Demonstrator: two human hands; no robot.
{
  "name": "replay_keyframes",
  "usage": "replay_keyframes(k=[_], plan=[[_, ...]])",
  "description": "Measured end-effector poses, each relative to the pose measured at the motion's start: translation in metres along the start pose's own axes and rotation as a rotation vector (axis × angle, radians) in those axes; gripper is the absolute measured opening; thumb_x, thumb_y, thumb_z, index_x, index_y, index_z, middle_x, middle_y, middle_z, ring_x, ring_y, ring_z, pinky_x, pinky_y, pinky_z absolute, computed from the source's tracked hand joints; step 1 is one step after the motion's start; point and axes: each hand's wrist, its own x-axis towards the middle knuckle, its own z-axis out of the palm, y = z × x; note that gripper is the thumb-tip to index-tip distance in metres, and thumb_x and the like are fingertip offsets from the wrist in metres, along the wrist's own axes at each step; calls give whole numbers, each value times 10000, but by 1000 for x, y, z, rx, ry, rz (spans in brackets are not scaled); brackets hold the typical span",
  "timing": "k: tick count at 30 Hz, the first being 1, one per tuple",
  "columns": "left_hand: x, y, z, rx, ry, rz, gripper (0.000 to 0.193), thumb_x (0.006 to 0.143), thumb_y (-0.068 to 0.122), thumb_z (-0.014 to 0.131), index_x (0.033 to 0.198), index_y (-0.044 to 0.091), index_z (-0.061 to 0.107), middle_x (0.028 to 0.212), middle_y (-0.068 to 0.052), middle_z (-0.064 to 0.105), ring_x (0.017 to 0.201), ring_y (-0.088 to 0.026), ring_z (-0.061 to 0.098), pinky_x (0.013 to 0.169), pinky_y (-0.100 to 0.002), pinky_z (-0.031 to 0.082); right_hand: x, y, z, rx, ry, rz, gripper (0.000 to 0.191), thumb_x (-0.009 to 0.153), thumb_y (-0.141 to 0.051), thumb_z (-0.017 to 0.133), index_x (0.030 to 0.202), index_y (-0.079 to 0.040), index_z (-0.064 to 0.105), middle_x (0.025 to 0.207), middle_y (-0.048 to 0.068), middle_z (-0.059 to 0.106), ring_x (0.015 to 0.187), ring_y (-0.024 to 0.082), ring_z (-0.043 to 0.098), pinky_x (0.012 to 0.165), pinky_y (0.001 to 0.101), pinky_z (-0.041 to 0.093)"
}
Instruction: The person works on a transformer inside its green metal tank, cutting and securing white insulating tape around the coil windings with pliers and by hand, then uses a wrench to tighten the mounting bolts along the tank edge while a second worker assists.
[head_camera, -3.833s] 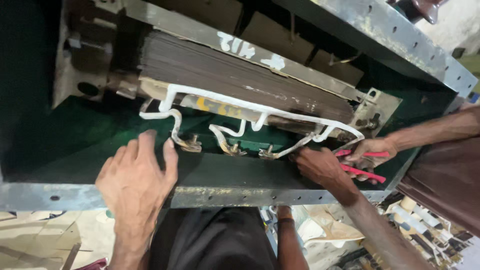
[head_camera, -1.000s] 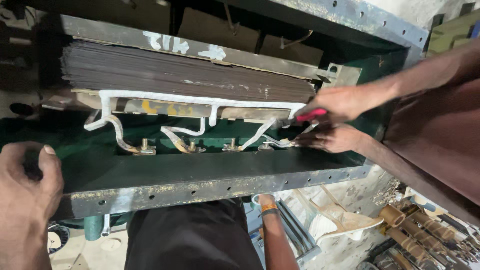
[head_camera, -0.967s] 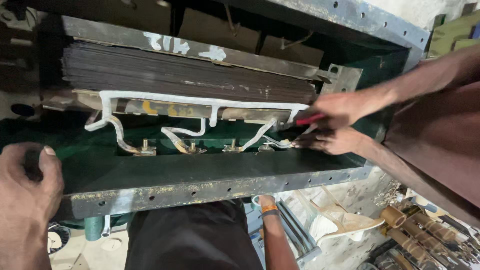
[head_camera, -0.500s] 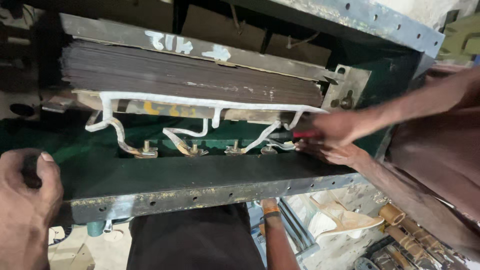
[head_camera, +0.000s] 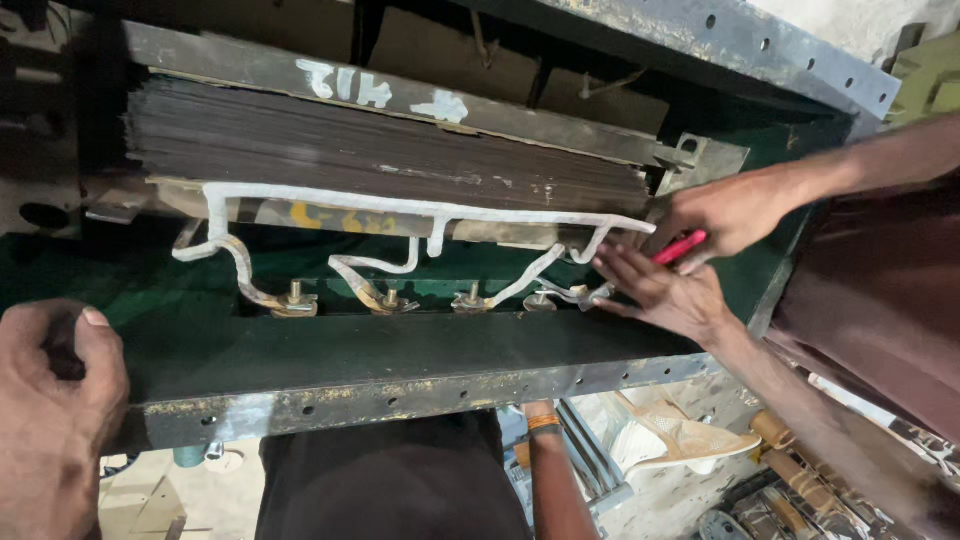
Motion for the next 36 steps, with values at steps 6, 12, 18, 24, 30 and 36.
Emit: replay_keyframes(k=[6, 12, 18, 24, 30, 36], plan=[[0, -6, 3, 22, 31, 13, 322, 1160, 218, 573, 1198, -99, 613, 884, -148, 633, 764, -208, 602, 684, -349, 495, -3, -1, -1, 8, 6, 2, 260, 884, -194, 686, 1080, -23, 689, 1069, 176, 721, 971, 315, 691, 880, 432, 553], [3, -13, 7, -33, 68, 47, 331, 1175, 209, 604, 1162, -119, 642, 844, -147, 643, 736, -202, 603, 656, -326, 486, -6, -1, -2, 10, 13, 4, 270, 881, -192, 697, 1089, -19, 684, 1066, 172, 720, 967, 309, 690, 879, 427, 552], [5, -25, 7, 211, 131, 127, 298, 1126, 221, 646, 1156, -70, 704, 874, -178, 672, 721, -241, 647, 684, -361, 519, -10, -2, -4, 9, 20, 4, 282, 879, -190, 708, 1099, -16, 678, 1064, 169, 720, 964, 304, 688, 879, 423, 552], [5, -39, 14, 296, 202, 161, 265, 1134, 245, 669, 1093, -11, 724, 915, -152, 693, 793, -263, 670, 752, -383, 536, -16, -6, -8, 15, 31, 6, 294, 877, -187, 719, 1108, -12, 673, 1061, 165, 719, 961, 298, 686, 878, 418, 552], [11, -37, 11, 449, 249, 256, 194, 1031, 245, 635, 1023, 75, 729, 853, -84, 704, 801, -249, 679, 770, -361, 535, -23, -4, -5, 32, 60, 4, 307, 874, -185, 730, 1118, -9, 667, 1059, 161, 718, 957, 292, 685, 878, 413, 552], [10, -21, 3, 595, 329, 301, 252, 1073, 355, 681, 1012, 124, 759, 795, -105, 697, 756, -300, 678, 734, -422, 499, -30, -1, 3, 83, 149, -6, 321, 872, -183, 741, 1127, -5, 662, 1056, 157, 718, 954, 287, 683, 877, 409, 552]])
